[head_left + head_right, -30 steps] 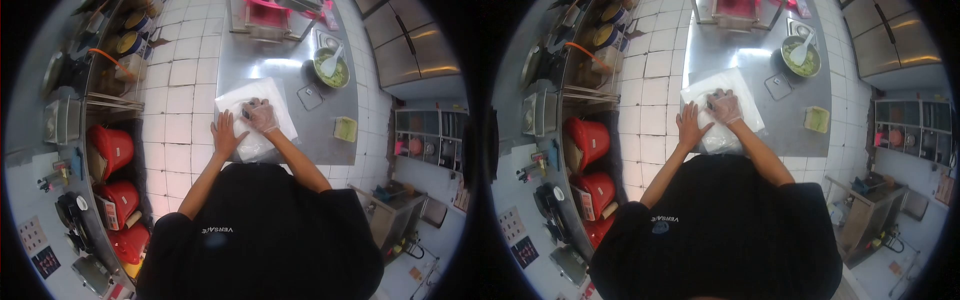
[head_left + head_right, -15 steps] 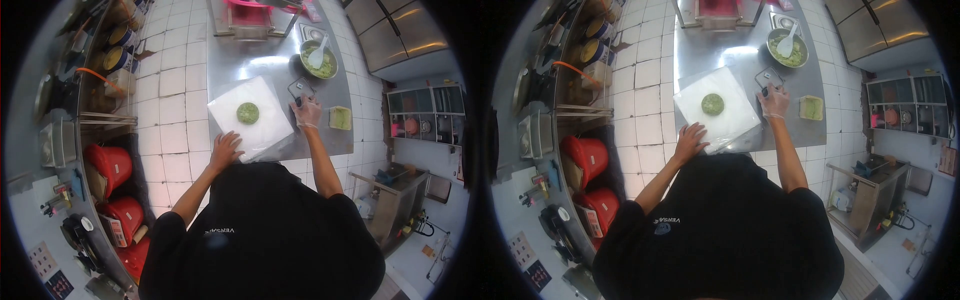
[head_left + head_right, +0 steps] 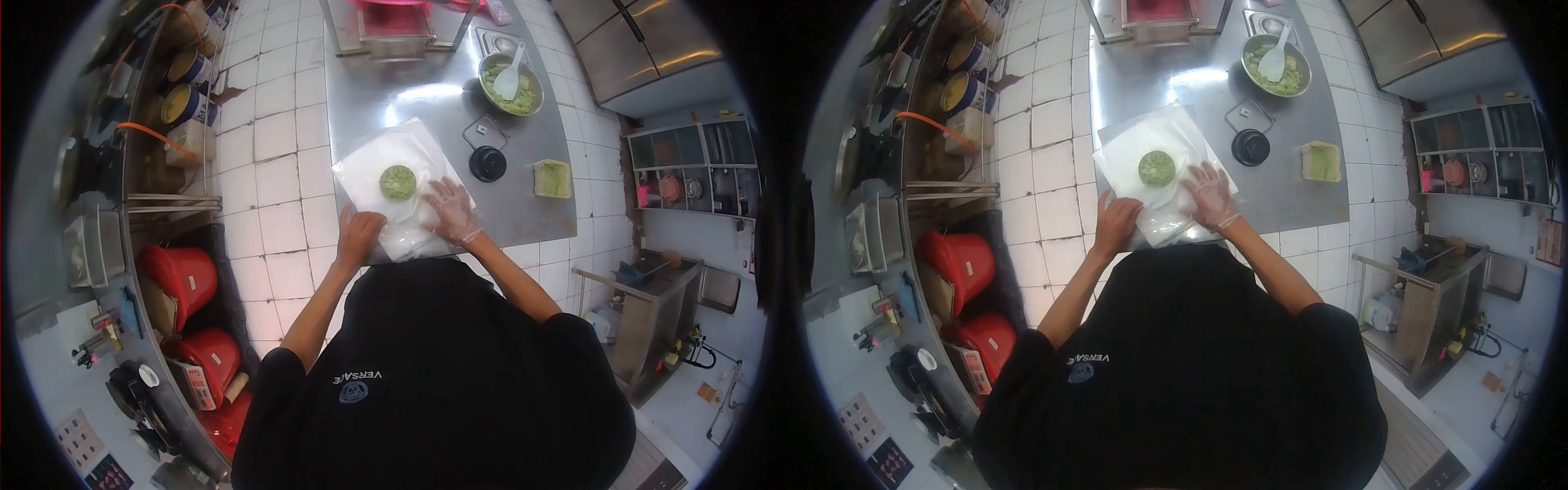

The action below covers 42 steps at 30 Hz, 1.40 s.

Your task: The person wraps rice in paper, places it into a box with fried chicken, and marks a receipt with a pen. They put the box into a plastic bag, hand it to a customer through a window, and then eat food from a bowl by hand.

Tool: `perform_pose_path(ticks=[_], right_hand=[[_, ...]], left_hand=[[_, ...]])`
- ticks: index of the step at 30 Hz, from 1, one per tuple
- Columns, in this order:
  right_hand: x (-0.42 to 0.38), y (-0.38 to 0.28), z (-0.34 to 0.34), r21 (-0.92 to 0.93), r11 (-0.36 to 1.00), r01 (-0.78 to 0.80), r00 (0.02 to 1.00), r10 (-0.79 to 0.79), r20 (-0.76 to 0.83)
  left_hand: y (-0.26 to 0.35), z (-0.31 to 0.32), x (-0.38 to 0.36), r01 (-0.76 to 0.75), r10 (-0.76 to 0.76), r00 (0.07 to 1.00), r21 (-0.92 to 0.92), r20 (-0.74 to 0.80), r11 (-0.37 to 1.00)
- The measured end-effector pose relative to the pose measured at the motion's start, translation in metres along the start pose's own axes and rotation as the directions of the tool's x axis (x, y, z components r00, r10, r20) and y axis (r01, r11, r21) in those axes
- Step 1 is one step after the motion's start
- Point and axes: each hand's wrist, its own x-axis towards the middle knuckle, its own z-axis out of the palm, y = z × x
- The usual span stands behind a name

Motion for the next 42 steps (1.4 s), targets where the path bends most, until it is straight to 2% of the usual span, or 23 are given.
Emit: perform_pose_path(ticks=[3, 6, 8, 9, 10, 14, 16, 19, 20, 23, 26, 29, 30, 32, 33, 34, 35, 36, 37, 39, 40, 41, 42], right_hand=[[0.003, 0.044, 0.063, -0.15, 0.966, 0.209, 0.929, -0.244, -0.279], [-0.003, 0.004, 0.004, 0.074, 0.987, 0.142, 0.979, -0.128, -0.16], [-0.007, -0.02, -0.003, 0.157, 0.977, 0.148, 0.978, -0.121, -0.169], [-0.006, -0.028, -0.003, 0.193, 0.97, 0.15, 0.978, -0.117, -0.173], [-0.004, -0.033, 0.005, 0.153, 0.974, 0.164, 0.961, -0.123, -0.247], [0.009, -0.022, 0.028, -0.003, 0.994, 0.106, 0.934, -0.101, -0.343], [0.003, -0.009, 0.027, -0.088, 0.994, 0.067, 0.932, -0.094, -0.351], [-0.016, 0.015, 0.02, -0.142, 0.985, 0.093, 0.984, -0.113, -0.141], [-0.02, 0.024, 0.015, -0.04, 0.986, 0.165, 0.94, -0.169, -0.297], [-0.014, 0.03, -0.016, 0.062, 0.977, 0.202, 0.9, -0.161, -0.405], [-0.019, 0.05, -0.013, 0.112, 0.928, 0.356, 0.901, -0.309, -0.304], [-0.02, 0.048, -0.026, 0.224, 0.908, 0.354, 0.893, -0.256, -0.37], [-0.016, 0.046, -0.023, 0.42, 0.88, 0.22, 0.94, -0.076, -0.332], [-0.003, 0.042, -0.011, 0.74, 0.669, -0.071, 0.953, 0.264, -0.148], [0.003, 0.044, -0.005, 0.827, 0.529, -0.191, 0.937, 0.349, -0.007], [0.012, 0.047, -0.002, 0.878, 0.372, -0.302, 0.903, 0.406, 0.139], [0.019, 0.047, 0.002, 0.893, 0.2, -0.402, 0.854, 0.434, 0.287], [0.022, 0.043, 0.002, 0.881, 0.159, -0.445, 0.817, 0.475, 0.327], [0.022, 0.038, 0.003, 0.866, 0.115, -0.487, 0.775, 0.514, 0.367], [0.012, 0.032, 0.007, 0.848, 0.056, -0.527, 0.713, 0.572, 0.406], [0.007, 0.03, 0.012, 0.851, 0.044, -0.523, 0.699, 0.593, 0.399], [0.005, 0.031, 0.017, 0.854, 0.032, -0.519, 0.683, 0.616, 0.392], [0.001, 0.034, 0.025, 0.844, 0.093, -0.528, 0.69, 0.626, 0.363]], left_hand=[[0.003, -0.008, 0.008, -0.012, 0.012, 0.999, 0.005, -0.046, 1.0], [0.001, -0.01, 0.01, -0.072, 0.073, 0.997, 0.018, -0.036, 0.997], [-0.007, -0.007, 0.01, -0.076, 0.076, 0.997, -0.021, -0.01, 0.997], [-0.005, -0.008, 0.018, -0.048, 0.046, 0.997, -0.045, -0.055, 0.998], [0.0, -0.008, 0.026, -0.018, 0.011, 0.995, -0.07, -0.098, 0.997], [0.0, -0.011, 0.035, 0.04, -0.057, 0.981, -0.098, -0.185, 0.994], [-0.011, -0.013, 0.027, -0.005, -0.007, 0.988, -0.073, -0.152, 0.997], [-0.021, -0.021, 0.007, -0.101, 0.097, 0.994, -0.067, -0.056, 0.993], [-0.023, -0.023, 0.003, -0.135, 0.134, 0.991, -0.069, -0.019, 0.988], [-0.027, -0.025, -0.009, -0.145, 0.147, 0.986, -0.021, 0.075, 0.989], [-0.018, -0.04, -0.007, -0.168, 0.16, 0.982, 0.07, 0.105, 0.983], [-0.013, -0.054, 0.0, -0.034, 0.038, 0.999, -0.093, 0.039, 0.995], [-0.016, -0.051, 0.001, 0.048, -0.048, 0.999, -0.204, 0.007, 0.978], [-0.026, -0.039, 0.007, 0.191, -0.221, 0.975, -0.425, -0.021, 0.885], [-0.029, -0.036, 0.012, 0.404, -0.395, 0.911, -0.46, 0.12, 0.791], [-0.031, -0.033, 0.02, 0.594, -0.54, 0.8, -0.46, 0.259, 0.66], [-0.032, -0.032, 0.025, 0.755, -0.65, 0.651, -0.427, 0.392, 0.498], [-0.034, -0.03, 0.029, 0.752, -0.649, 0.658, -0.386, 0.382, 0.535], [-0.033, -0.025, 0.032, 0.665, -0.643, 0.739, -0.366, 0.199, 0.651], [-0.02, -0.014, 0.032, 0.491, -0.535, 0.83, -0.248, -0.158, 0.835], [0.001, -0.023, 0.041, 0.413, -0.4, 0.864, -0.023, -0.307, 0.91], [0.006, -0.019, 0.042, 0.246, -0.231, 0.942, 0.032, -0.245, 0.969], [0.01, -0.015, 0.04, 0.072, -0.058, 0.983, 0.072, -0.172, 0.995]])
